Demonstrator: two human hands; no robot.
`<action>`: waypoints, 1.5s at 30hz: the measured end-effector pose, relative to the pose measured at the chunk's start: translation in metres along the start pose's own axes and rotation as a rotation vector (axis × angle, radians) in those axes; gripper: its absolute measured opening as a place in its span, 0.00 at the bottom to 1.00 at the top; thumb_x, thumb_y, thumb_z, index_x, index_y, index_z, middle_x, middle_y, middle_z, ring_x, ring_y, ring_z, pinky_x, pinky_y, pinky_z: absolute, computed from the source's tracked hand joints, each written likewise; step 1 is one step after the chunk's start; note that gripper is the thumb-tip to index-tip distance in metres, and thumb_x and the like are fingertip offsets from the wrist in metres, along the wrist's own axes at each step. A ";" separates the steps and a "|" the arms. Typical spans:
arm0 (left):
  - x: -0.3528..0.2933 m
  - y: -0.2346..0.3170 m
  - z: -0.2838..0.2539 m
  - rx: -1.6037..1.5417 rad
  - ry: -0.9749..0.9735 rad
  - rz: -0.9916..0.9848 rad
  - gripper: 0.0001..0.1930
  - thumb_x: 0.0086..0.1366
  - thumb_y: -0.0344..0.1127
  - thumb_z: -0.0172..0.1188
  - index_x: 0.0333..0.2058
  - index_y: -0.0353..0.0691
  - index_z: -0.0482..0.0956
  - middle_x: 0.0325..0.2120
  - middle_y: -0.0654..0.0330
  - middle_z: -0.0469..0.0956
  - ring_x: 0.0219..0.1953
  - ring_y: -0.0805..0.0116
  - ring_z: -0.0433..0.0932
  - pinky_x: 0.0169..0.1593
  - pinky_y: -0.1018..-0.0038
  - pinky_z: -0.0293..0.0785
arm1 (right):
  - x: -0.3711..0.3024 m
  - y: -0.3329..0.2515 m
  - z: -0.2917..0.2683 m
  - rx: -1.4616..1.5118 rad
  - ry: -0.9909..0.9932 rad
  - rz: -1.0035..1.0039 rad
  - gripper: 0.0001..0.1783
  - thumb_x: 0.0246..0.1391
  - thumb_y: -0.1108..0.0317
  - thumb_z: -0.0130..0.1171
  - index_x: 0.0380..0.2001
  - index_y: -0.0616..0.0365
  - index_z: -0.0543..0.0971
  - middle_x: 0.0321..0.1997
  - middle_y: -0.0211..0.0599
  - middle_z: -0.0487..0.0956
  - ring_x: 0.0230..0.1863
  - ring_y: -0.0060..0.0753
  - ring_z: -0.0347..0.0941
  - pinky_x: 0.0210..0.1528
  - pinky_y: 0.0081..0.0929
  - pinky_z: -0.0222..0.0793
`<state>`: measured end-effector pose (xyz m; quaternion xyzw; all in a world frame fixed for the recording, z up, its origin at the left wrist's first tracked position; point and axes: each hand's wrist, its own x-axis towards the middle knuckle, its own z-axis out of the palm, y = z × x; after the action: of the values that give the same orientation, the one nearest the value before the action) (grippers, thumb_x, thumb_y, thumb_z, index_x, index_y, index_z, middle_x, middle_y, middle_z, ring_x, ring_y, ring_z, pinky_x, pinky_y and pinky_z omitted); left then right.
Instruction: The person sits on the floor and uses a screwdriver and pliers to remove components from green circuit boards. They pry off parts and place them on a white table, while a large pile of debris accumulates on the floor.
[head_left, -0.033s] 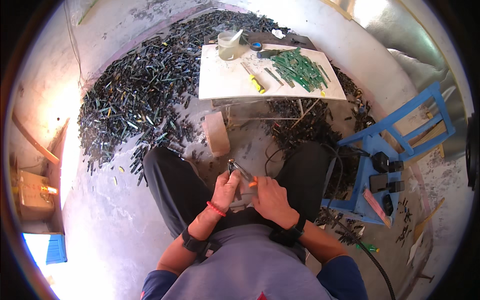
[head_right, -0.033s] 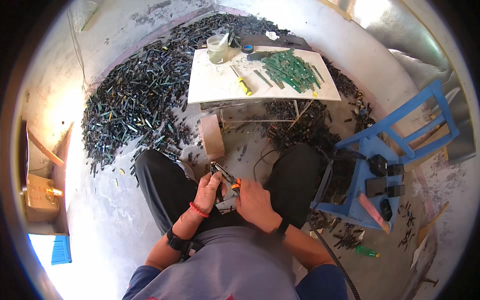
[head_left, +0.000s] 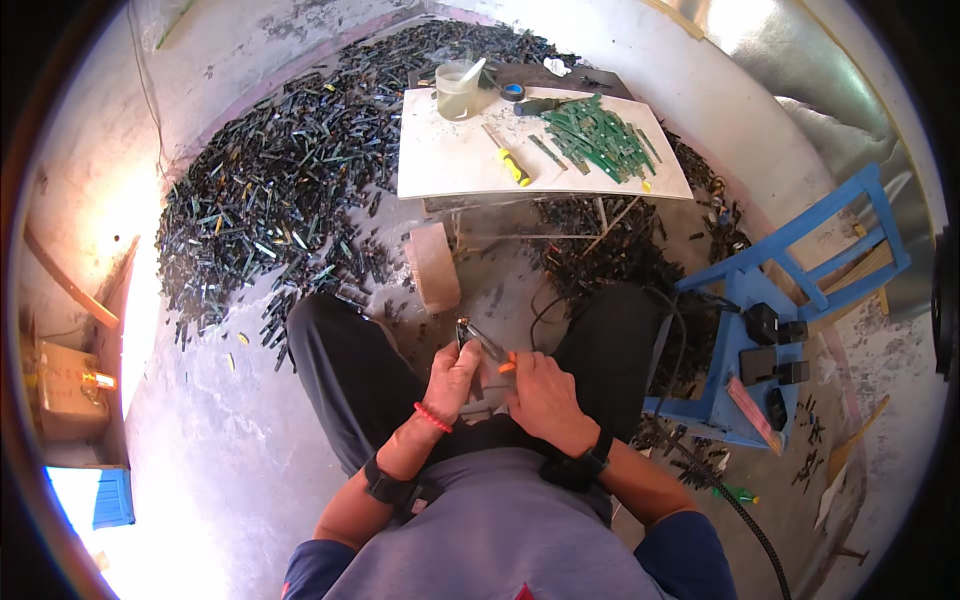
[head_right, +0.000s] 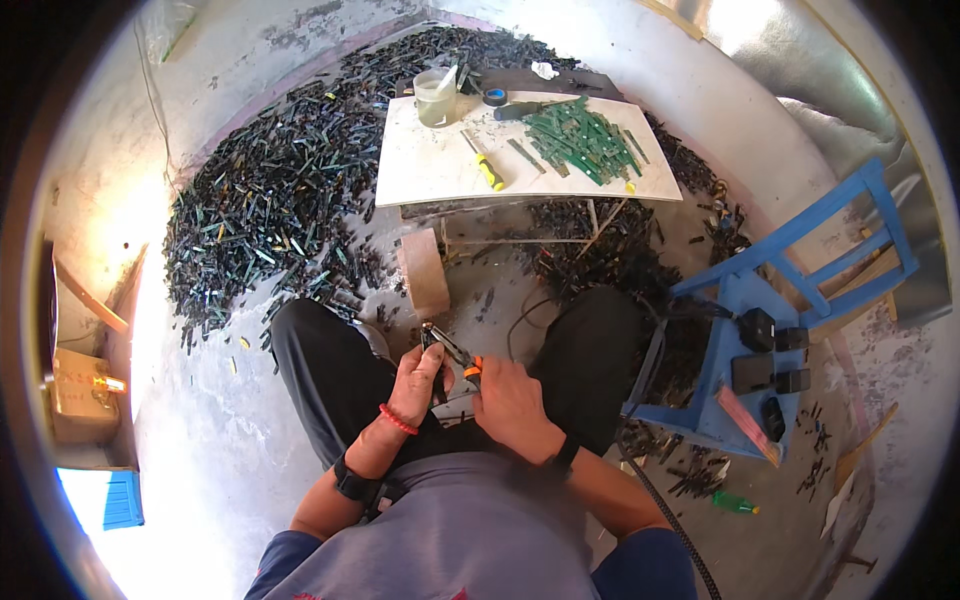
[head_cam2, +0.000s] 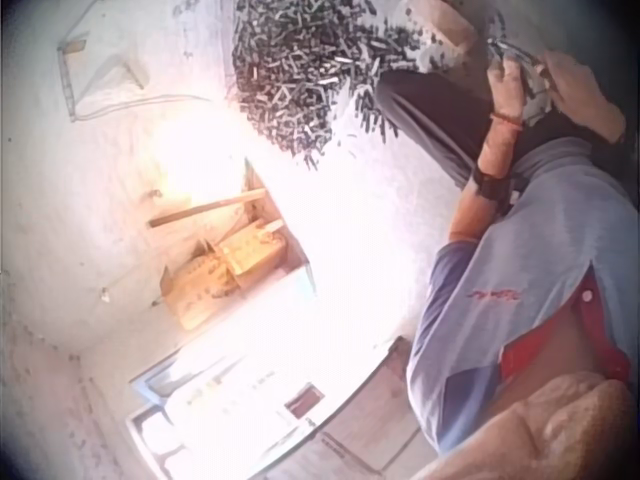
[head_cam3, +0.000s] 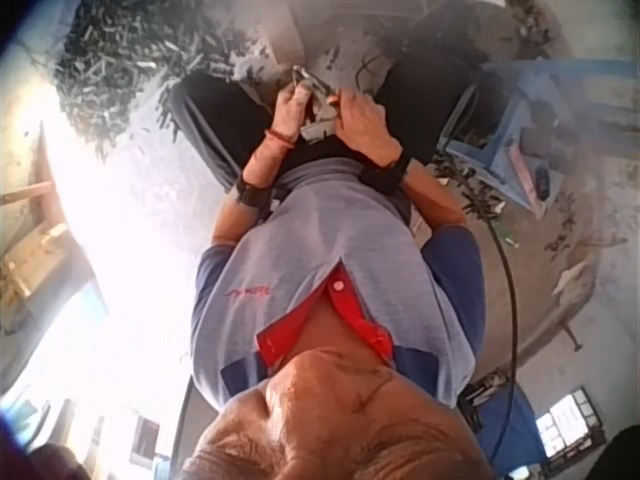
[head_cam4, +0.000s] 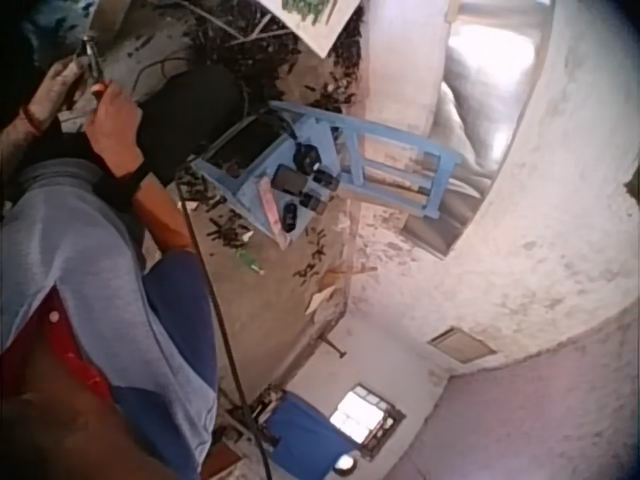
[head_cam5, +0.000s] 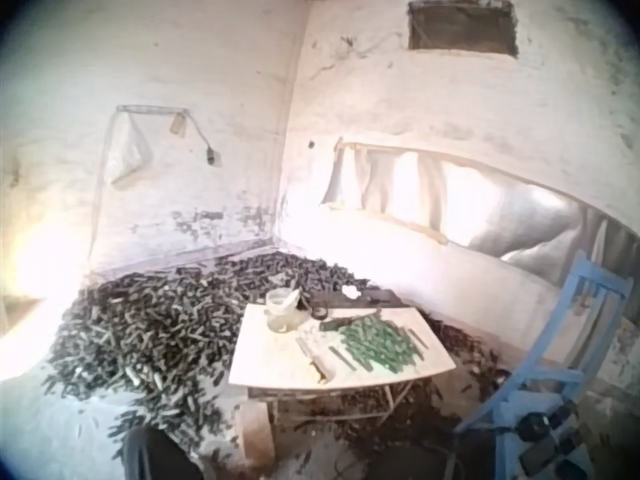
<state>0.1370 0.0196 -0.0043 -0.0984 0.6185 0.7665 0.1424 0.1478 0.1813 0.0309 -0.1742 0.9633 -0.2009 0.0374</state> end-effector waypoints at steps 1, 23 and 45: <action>0.001 -0.001 0.000 0.005 -0.004 0.008 0.20 0.69 0.50 0.45 0.28 0.39 0.70 0.15 0.64 0.70 0.16 0.79 0.64 0.20 0.81 0.59 | 0.001 0.002 0.000 -0.009 0.001 -0.007 0.18 0.41 0.68 0.60 0.37 0.61 0.69 0.30 0.43 0.74 0.35 0.48 0.72 0.34 0.44 0.70; -0.010 0.024 -0.008 0.020 -0.230 -0.009 0.19 0.69 0.48 0.43 0.26 0.39 0.68 0.13 0.63 0.66 0.16 0.77 0.63 0.21 0.80 0.59 | 0.024 0.054 0.000 0.031 0.124 -0.251 0.16 0.39 0.69 0.61 0.31 0.59 0.68 0.28 0.45 0.71 0.32 0.51 0.71 0.33 0.42 0.68; -0.014 0.010 -0.018 -0.255 -0.357 -0.117 0.22 0.67 0.55 0.47 0.27 0.40 0.66 0.13 0.65 0.64 0.13 0.77 0.60 0.18 0.80 0.56 | -0.024 0.019 -0.002 2.004 -0.963 0.434 0.11 0.45 0.71 0.51 0.35 0.56 0.66 0.24 0.27 0.64 0.22 0.19 0.58 0.24 0.19 0.55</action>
<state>0.1459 -0.0013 0.0057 -0.0142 0.4749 0.8341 0.2803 0.1635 0.2066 0.0251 0.0459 0.2636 -0.7833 0.5612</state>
